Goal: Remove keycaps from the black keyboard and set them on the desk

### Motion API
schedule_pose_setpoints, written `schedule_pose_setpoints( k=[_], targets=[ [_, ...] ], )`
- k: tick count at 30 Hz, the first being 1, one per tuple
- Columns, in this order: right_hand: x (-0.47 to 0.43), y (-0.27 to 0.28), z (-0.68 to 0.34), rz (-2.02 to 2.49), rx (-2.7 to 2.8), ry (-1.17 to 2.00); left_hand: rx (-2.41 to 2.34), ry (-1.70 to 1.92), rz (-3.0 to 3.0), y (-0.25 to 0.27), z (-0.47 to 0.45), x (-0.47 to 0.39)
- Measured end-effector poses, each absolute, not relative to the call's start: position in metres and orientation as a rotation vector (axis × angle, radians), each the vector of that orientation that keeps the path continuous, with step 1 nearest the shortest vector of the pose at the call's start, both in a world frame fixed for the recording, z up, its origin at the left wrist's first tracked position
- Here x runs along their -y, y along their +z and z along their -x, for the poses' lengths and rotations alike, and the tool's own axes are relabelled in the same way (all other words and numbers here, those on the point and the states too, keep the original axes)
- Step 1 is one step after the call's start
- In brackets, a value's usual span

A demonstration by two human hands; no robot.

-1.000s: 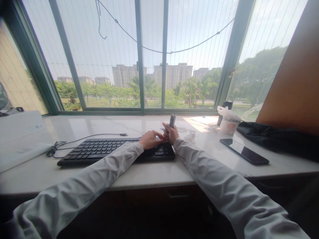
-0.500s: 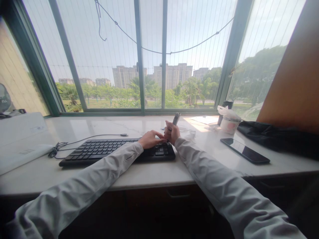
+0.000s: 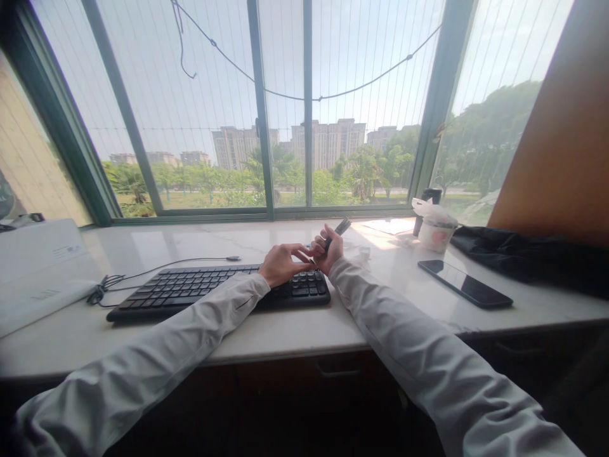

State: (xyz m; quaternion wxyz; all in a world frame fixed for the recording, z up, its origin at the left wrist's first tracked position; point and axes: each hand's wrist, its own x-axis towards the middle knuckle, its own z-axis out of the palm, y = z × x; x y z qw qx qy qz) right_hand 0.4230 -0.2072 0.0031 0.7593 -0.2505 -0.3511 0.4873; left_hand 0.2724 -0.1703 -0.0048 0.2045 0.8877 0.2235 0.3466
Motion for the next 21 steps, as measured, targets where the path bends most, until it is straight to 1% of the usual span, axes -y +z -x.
schedule_pose_setpoints(
  k=[6, 10, 15, 21],
  targets=[
    [0.208, 0.002, -0.424, 0.520, 0.777, 1.044, -0.511, 0.888, -2.356, -0.005, -0.274, 0.166],
    [0.208, 0.002, -0.422, 0.493, 0.707, 1.081, -0.530, 0.837, -2.279, -0.003, -0.273, 0.166],
    [0.208, 0.003, -0.422, 0.489, 0.677, 1.080, -0.588, 0.881, -2.238, -0.003, -0.272, 0.166],
    [0.205, 0.002, -0.423, 0.490, 0.682, 1.064, -0.652, 0.942, -2.322, -0.006, -0.273, 0.157]
  ],
)
